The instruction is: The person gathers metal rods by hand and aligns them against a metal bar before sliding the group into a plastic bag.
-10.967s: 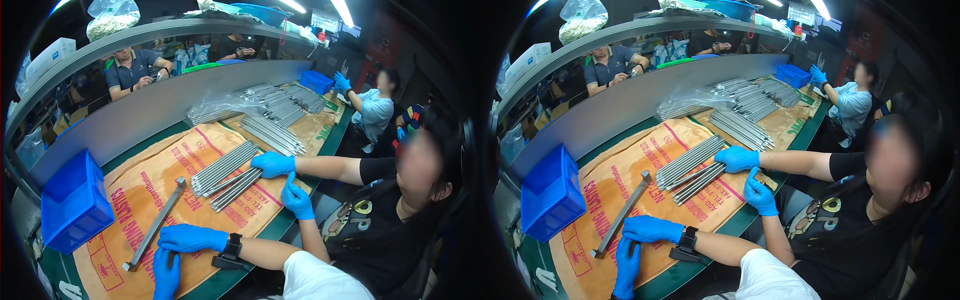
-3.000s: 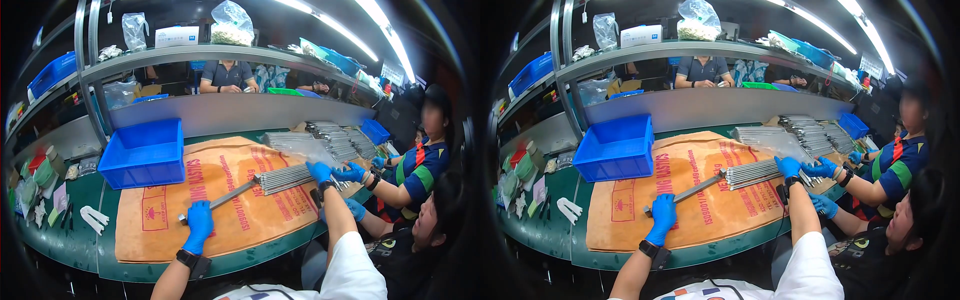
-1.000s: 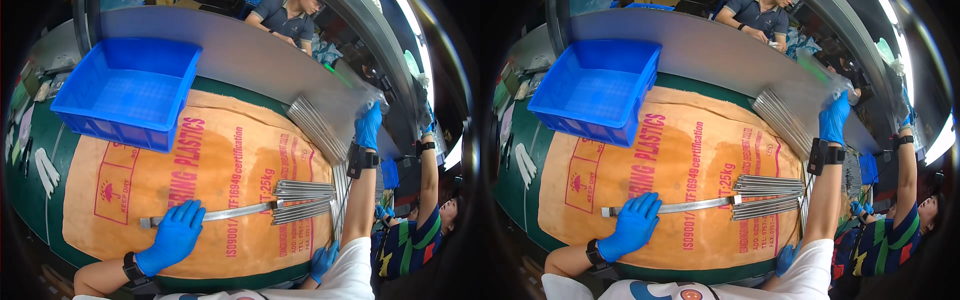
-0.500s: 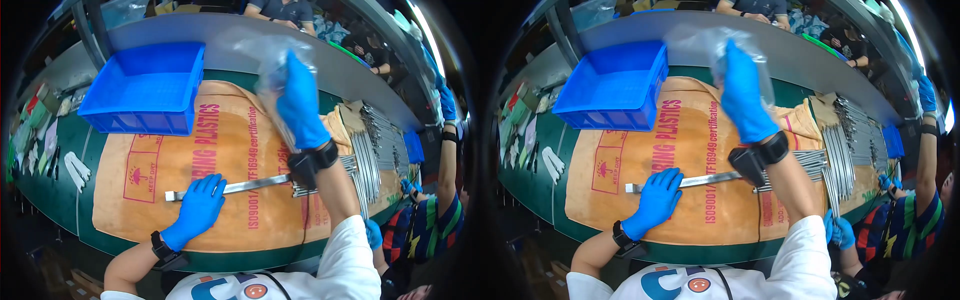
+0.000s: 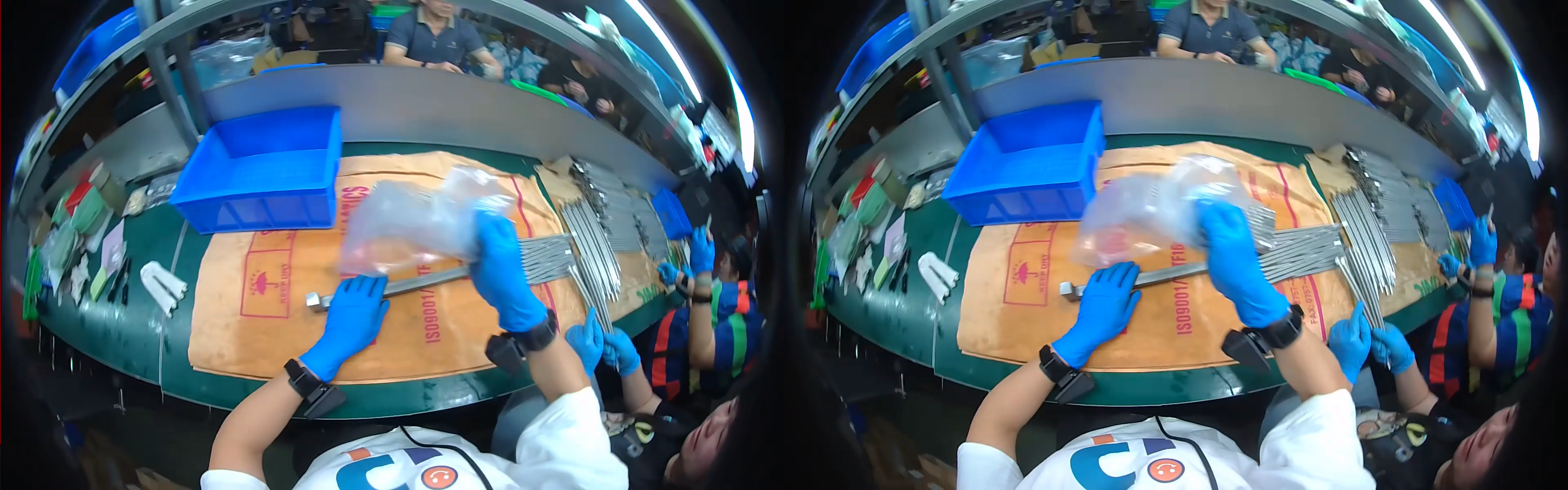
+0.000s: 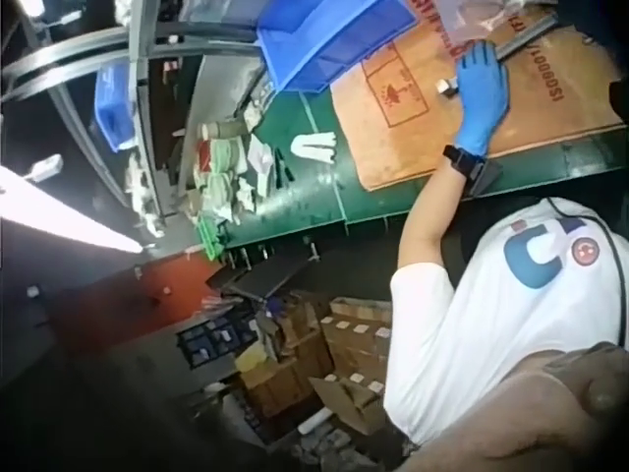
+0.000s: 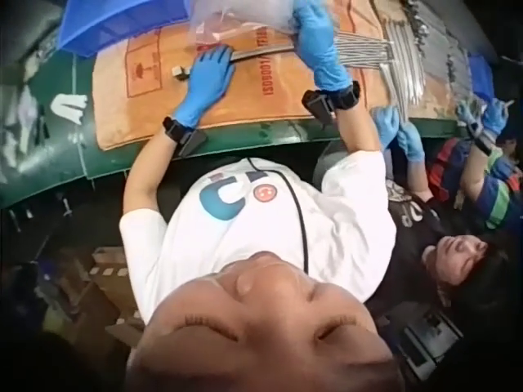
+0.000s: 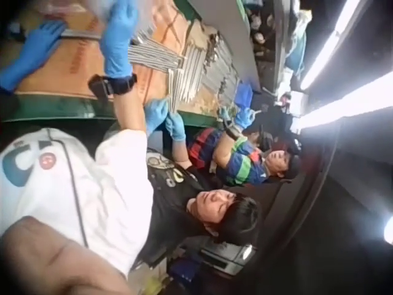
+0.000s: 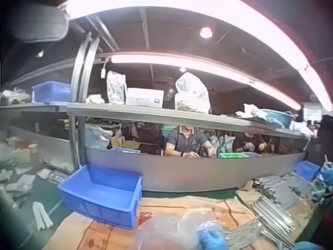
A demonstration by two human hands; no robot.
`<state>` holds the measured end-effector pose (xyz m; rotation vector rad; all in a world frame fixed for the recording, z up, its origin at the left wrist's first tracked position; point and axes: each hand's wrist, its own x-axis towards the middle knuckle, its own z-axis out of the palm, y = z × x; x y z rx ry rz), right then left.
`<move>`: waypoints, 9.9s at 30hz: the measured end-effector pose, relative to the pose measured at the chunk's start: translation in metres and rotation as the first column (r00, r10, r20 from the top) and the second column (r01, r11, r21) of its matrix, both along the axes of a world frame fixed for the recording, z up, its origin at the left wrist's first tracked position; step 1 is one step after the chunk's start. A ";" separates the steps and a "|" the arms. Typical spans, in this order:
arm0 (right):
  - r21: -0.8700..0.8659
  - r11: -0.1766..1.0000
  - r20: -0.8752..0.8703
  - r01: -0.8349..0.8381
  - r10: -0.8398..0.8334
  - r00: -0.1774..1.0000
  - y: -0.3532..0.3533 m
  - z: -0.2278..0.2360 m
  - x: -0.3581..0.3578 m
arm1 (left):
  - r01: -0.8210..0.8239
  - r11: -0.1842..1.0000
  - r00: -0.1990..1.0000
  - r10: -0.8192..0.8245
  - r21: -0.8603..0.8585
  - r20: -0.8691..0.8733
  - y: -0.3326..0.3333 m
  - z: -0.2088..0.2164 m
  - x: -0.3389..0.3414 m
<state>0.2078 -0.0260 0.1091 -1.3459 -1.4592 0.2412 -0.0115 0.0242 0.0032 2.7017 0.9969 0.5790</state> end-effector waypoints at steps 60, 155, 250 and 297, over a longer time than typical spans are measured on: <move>-0.174 0.939 0.508 0.296 -0.172 0.844 0.184 -0.061 0.167 | 0.094 0.871 0.830 0.198 -0.481 0.521 0.136 0.087 0.048; 0.149 0.987 -0.639 -0.064 0.145 0.755 0.044 0.100 0.079 | 0.522 0.700 0.416 0.290 -0.488 0.862 0.113 0.174 -0.038; -0.332 0.931 0.902 0.148 0.268 0.339 0.359 -0.085 0.085 | -0.739 0.652 0.662 0.749 -0.168 -0.007 0.116 0.004 -0.345; -0.171 0.984 0.493 0.047 0.044 0.869 -0.048 -0.104 -0.004 | -0.270 0.962 0.963 0.269 0.030 0.033 -0.002 0.000 -0.082</move>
